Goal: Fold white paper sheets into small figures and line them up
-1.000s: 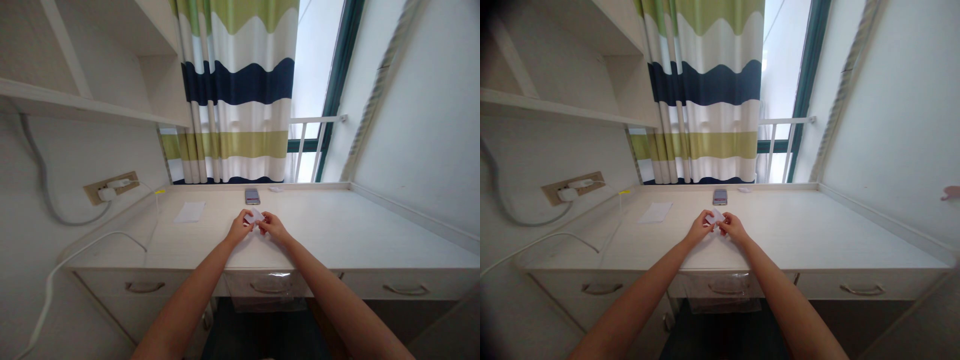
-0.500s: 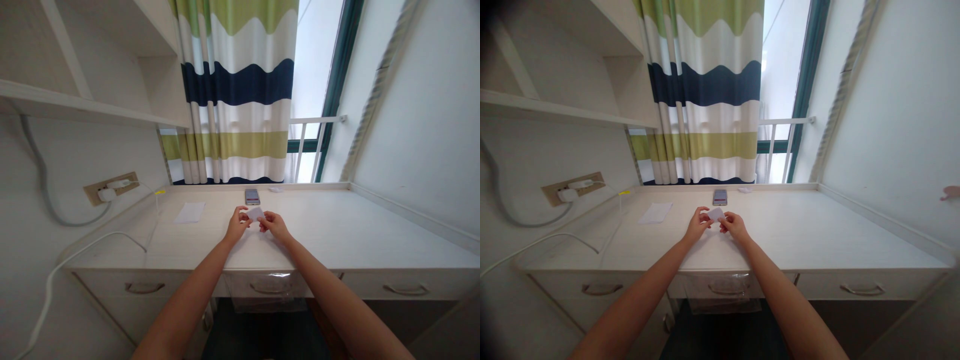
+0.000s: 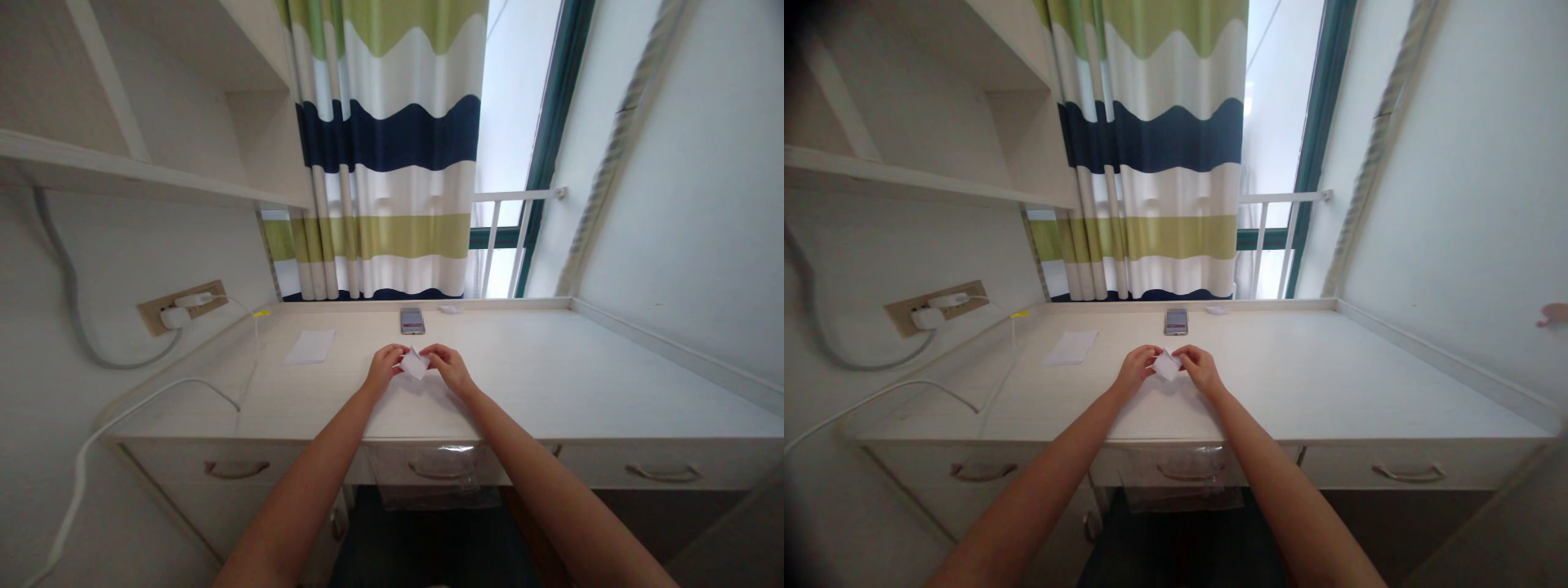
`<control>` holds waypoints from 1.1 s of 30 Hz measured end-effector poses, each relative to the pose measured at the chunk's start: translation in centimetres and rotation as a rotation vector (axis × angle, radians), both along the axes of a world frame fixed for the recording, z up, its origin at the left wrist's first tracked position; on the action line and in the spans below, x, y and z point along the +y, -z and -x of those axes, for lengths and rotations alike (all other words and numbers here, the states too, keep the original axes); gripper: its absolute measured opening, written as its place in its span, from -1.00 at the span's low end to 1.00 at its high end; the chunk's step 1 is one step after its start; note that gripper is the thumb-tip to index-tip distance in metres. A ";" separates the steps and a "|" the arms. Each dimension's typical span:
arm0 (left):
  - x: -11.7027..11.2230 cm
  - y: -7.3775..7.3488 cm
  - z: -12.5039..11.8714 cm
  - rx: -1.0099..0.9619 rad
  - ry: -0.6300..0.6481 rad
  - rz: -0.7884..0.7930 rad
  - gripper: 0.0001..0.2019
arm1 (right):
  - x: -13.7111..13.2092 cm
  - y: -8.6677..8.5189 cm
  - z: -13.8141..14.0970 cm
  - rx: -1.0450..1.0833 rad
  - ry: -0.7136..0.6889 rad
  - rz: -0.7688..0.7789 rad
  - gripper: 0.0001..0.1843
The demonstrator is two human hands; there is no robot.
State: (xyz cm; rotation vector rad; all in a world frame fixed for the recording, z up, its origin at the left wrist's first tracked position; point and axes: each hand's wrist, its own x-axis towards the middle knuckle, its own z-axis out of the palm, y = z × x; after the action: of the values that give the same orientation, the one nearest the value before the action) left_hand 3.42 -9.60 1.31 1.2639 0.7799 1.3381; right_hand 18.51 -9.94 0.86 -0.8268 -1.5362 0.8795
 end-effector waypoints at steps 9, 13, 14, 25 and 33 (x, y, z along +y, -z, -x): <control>-0.1 0.0 -0.4 0.203 -0.121 -0.078 -0.73 | -0.2 0.4 0.2 -0.188 0.011 -0.059 -0.75; 0.0 0.1 -0.3 0.200 -0.115 -0.072 -0.74 | -0.1 0.6 0.2 -0.209 -0.002 -0.087 -0.76; 0.0 0.1 -0.3 0.202 -0.113 -0.075 -0.75 | -0.1 0.6 0.2 -0.215 0.005 -0.095 -0.77; 0.1 0.1 -0.3 0.124 -0.097 -0.036 -0.80 | -0.1 0.4 0.1 -0.307 0.088 -0.158 -0.81; 0.2 0.5 -0.4 0.093 0.017 0.103 -0.67 | 0.5 0.5 -0.1 -0.141 0.091 -0.101 -0.73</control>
State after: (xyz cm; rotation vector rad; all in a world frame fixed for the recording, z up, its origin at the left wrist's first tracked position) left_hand 3.79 -9.39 0.77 1.2545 0.8897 1.2169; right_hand 18.65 -9.41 0.35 -0.8937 -1.6376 0.6840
